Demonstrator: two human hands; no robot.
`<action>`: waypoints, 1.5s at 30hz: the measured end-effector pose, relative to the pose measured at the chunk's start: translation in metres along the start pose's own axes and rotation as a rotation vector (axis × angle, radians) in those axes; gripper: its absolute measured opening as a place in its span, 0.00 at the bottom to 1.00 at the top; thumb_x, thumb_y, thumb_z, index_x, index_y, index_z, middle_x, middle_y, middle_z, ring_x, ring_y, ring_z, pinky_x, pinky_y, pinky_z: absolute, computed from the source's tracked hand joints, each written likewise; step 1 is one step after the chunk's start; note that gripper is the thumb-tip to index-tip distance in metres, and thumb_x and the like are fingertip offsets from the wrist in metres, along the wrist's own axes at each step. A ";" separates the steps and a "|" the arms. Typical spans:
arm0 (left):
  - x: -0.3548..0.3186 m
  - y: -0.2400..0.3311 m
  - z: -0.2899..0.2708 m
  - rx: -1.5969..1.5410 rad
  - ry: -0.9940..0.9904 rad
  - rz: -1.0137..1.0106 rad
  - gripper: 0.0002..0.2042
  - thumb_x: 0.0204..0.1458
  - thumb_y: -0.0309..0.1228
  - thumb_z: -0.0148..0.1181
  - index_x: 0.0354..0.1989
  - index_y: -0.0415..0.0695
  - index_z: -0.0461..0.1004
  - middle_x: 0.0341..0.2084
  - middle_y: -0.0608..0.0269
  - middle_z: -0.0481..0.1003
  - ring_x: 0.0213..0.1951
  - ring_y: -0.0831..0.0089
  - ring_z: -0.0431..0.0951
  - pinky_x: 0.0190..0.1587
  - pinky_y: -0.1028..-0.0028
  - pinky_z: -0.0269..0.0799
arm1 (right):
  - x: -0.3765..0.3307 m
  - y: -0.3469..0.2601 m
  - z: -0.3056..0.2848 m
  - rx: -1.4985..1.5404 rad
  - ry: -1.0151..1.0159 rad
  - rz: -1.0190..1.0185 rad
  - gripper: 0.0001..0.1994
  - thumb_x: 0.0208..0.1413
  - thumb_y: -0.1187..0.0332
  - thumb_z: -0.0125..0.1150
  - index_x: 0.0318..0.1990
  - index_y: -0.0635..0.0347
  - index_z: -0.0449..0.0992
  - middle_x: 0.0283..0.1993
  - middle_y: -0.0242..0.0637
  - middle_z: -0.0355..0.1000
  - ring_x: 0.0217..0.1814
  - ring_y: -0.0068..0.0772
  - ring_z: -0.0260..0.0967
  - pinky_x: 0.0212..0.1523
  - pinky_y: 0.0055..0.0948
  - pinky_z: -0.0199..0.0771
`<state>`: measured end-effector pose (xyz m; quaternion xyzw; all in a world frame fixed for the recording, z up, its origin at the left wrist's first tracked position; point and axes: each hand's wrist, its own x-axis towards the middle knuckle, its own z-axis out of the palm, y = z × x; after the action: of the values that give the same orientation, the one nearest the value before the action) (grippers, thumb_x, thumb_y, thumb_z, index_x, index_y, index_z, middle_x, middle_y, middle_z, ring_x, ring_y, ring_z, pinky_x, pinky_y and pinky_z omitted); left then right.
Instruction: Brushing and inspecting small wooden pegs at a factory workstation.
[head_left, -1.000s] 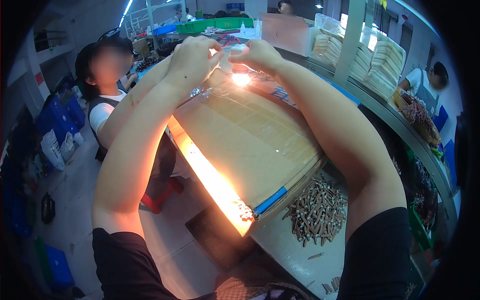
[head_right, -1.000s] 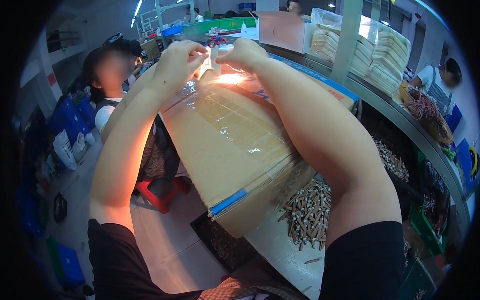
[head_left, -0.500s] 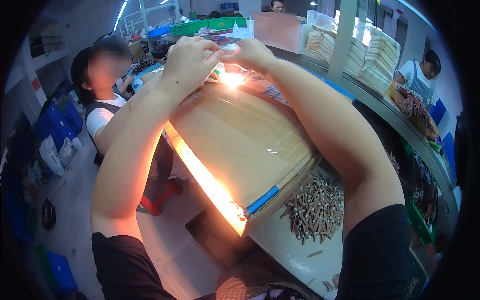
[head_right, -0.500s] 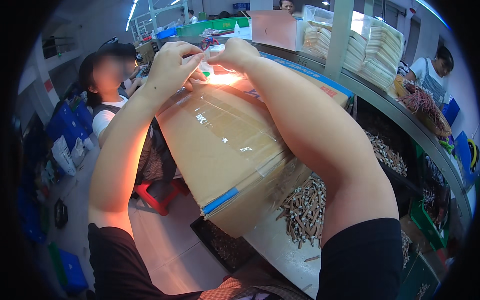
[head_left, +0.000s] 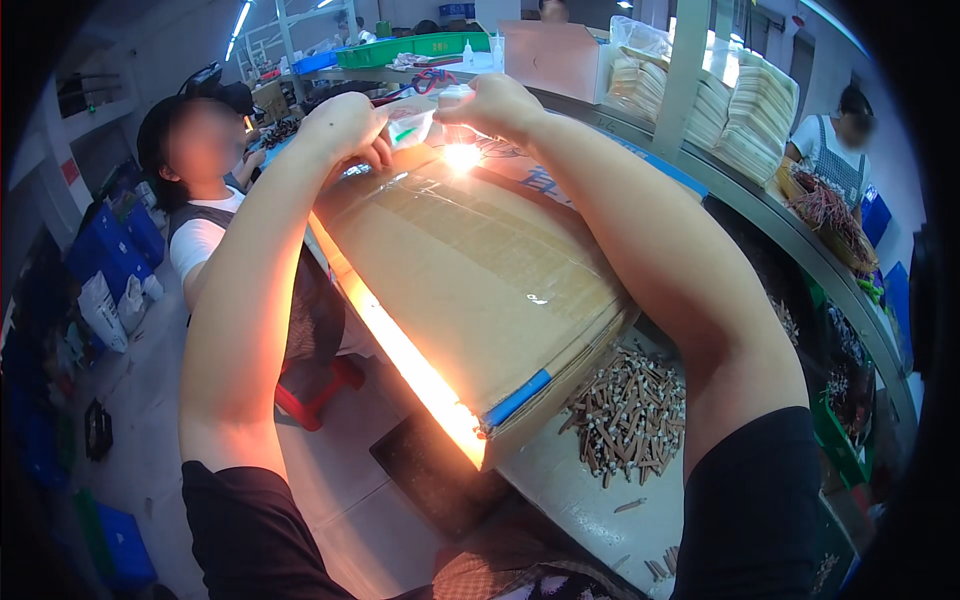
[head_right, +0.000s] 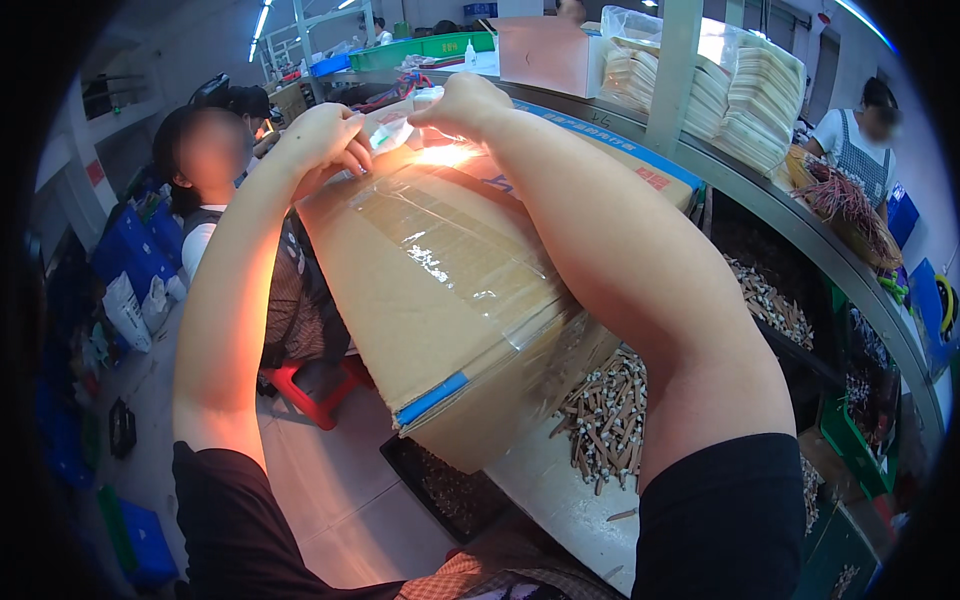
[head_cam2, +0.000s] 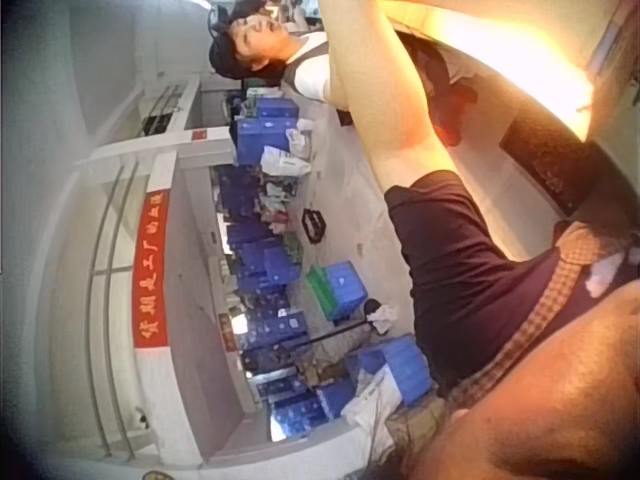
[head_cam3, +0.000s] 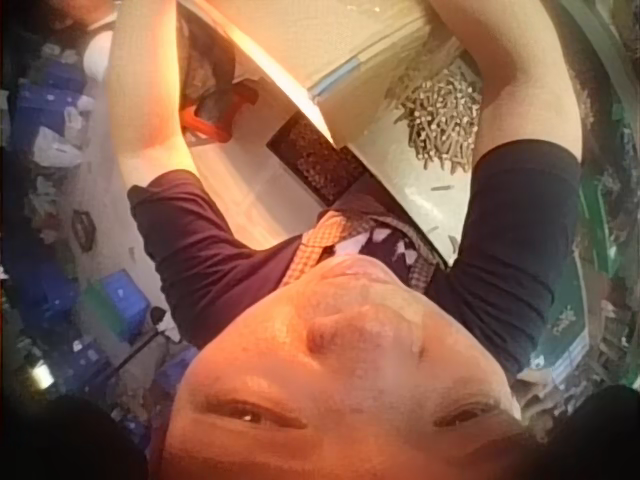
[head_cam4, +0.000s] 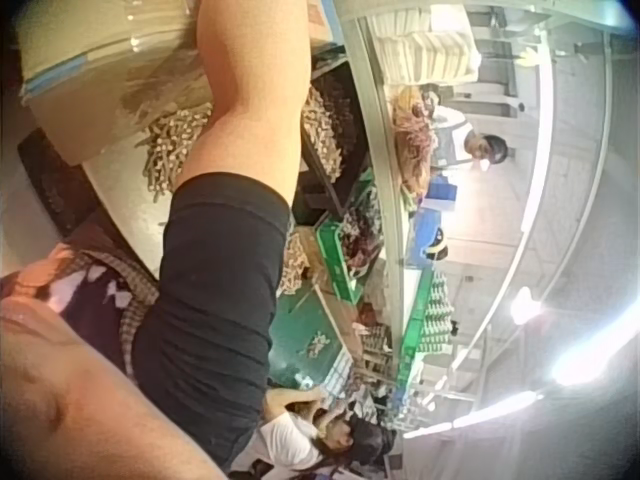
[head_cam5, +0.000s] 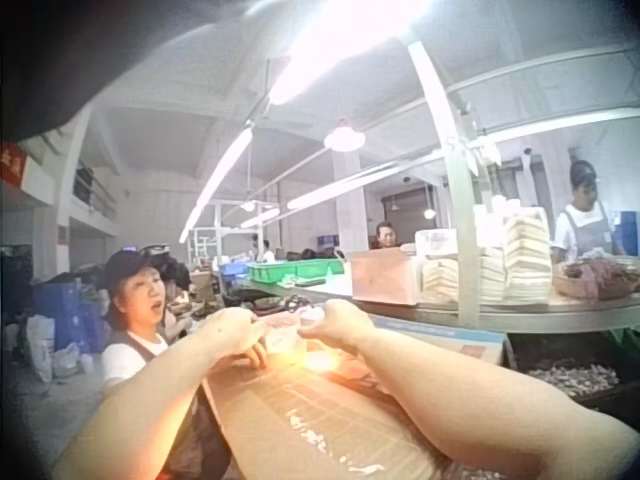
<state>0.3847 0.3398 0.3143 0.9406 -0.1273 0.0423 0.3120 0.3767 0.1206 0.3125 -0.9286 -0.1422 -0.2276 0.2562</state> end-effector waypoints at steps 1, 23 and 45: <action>0.000 0.004 0.003 -0.004 -0.003 0.003 0.18 0.56 0.42 0.44 0.43 0.45 0.75 0.28 0.55 0.78 0.27 0.65 0.79 0.37 0.69 0.72 | 0.000 0.003 0.000 0.011 0.008 0.004 0.26 0.34 0.44 0.66 0.31 0.61 0.79 0.35 0.42 0.76 0.38 0.38 0.74 0.40 0.32 0.71; -0.036 0.062 0.030 0.361 0.546 0.395 0.11 0.47 0.34 0.56 0.38 0.47 0.76 0.34 0.60 0.76 0.43 0.64 0.74 0.44 0.62 0.69 | -0.005 -0.005 -0.006 0.006 -0.007 0.034 0.26 0.33 0.44 0.66 0.30 0.61 0.80 0.35 0.46 0.76 0.40 0.40 0.75 0.41 0.34 0.73; -0.360 -0.065 0.147 -0.304 0.943 0.221 0.15 0.43 0.17 0.47 0.42 0.39 0.68 0.35 0.58 0.73 0.44 0.64 0.68 0.57 0.61 0.56 | 0.004 0.014 0.003 0.036 -0.030 0.008 0.29 0.35 0.49 0.65 0.38 0.68 0.76 0.40 0.53 0.73 0.44 0.45 0.72 0.45 0.36 0.69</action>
<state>0.0544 0.3784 0.1016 0.7440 -0.0759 0.4761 0.4626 0.3865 0.1110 0.3070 -0.9276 -0.1463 -0.2102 0.2719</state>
